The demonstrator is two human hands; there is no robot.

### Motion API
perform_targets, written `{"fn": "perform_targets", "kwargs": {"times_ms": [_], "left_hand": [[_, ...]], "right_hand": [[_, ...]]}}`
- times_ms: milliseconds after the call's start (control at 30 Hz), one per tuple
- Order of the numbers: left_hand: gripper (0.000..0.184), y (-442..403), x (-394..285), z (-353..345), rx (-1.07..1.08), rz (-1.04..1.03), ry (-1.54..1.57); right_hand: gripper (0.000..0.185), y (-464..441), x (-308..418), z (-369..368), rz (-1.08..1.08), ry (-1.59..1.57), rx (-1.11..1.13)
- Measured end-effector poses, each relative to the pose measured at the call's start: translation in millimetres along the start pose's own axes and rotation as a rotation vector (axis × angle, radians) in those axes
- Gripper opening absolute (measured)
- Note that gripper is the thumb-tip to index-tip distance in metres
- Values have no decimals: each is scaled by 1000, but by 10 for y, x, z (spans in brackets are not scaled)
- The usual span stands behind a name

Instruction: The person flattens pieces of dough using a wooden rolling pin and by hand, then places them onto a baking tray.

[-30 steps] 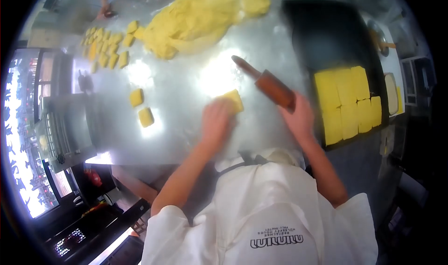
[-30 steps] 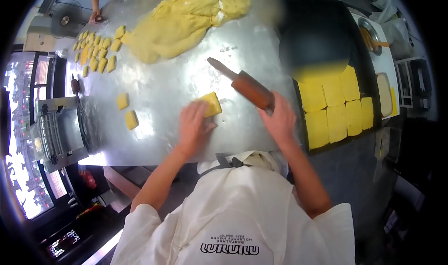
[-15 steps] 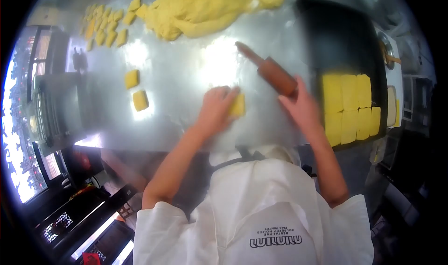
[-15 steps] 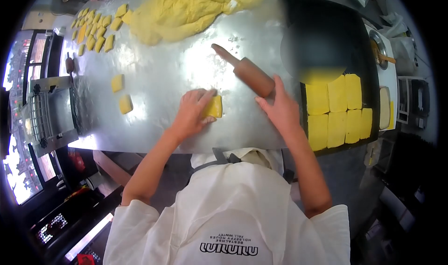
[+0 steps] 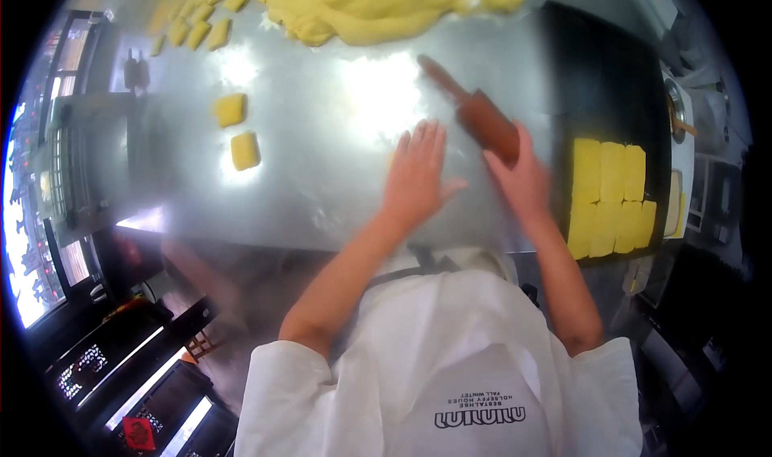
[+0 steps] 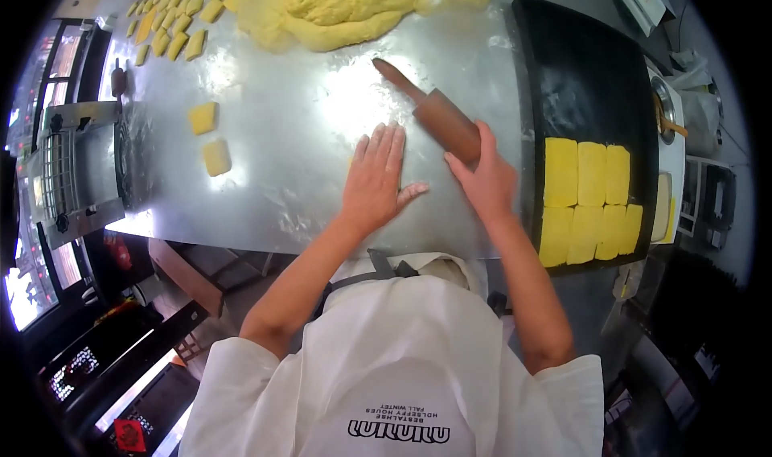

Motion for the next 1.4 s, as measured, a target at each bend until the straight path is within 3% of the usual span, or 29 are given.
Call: {"fn": "perform_targets", "kwargs": {"times_ms": [100, 133, 167, 233, 267, 333, 433, 667, 800, 900, 933, 1000, 1100, 1133, 1167, 1233, 1333, 1400], "left_hand": [[74, 190, 260, 211, -159, 223, 339], [67, 299, 436, 426, -267, 184, 376], [52, 358, 546, 715, -385, 238, 364], [30, 544, 923, 839, -326, 366, 161], [22, 545, 1036, 711, -260, 333, 52], [37, 452, 1168, 482, -122, 268, -161], [42, 237, 1188, 539, -192, 273, -115], [46, 518, 1101, 422, -174, 290, -71], [50, 74, 1198, 539, -147, 301, -82], [47, 380, 1224, 360, -58, 213, -92], [42, 580, 1152, 346, -164, 180, -85], [43, 634, 1032, 412, -113, 185, -80], [37, 223, 1096, 490, 127, 315, 0], [36, 64, 1083, 596, 13, 303, 148], [35, -59, 1074, 691, -92, 288, 295], [40, -202, 1066, 703, -242, 250, 407], [41, -172, 770, 386, 113, 187, 319], [41, -48, 630, 294, 114, 201, 211]], "right_hand": [[78, 5, 182, 106, -72, -24, 184], [77, 6, 228, 115, -70, -29, 257], [74, 50, 329, 125, 121, 25, 269], [73, 131, 594, 19, 397, 46, 380], [73, 175, 748, -55, 533, 58, 431], [67, 67, 800, -269, 411, 99, 447], [63, -335, 886, -325, 232, 95, 351], [90, 150, 728, -368, 373, 112, 324], [95, -349, 693, -400, 105, 57, 317], [94, 186, 670, -365, 421, 136, 154], [94, 321, 713, -338, 522, 162, 103], [89, 362, 667, -344, 338, 94, 201], [80, 219, 550, -274, 33, -65, 257], [76, 106, 475, -261, -71, -132, 255], [59, 55, 355, -266, -162, -201, 200], [51, 111, 34, -189, -276, -319, 57], [44, 273, -258, -69, -239, -220, -189], [43, 396, -298, 9, -256, -165, -283]]}}
Point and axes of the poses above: each hand's wrist, its own y-axis away from the middle knuckle, its own z-axis out of the back of the hand, x = y × z, the point moved 5 cm from there along -y, towards the middle knuckle, and after that the axes turned 3 degrees about z, right-handed, at the moved point
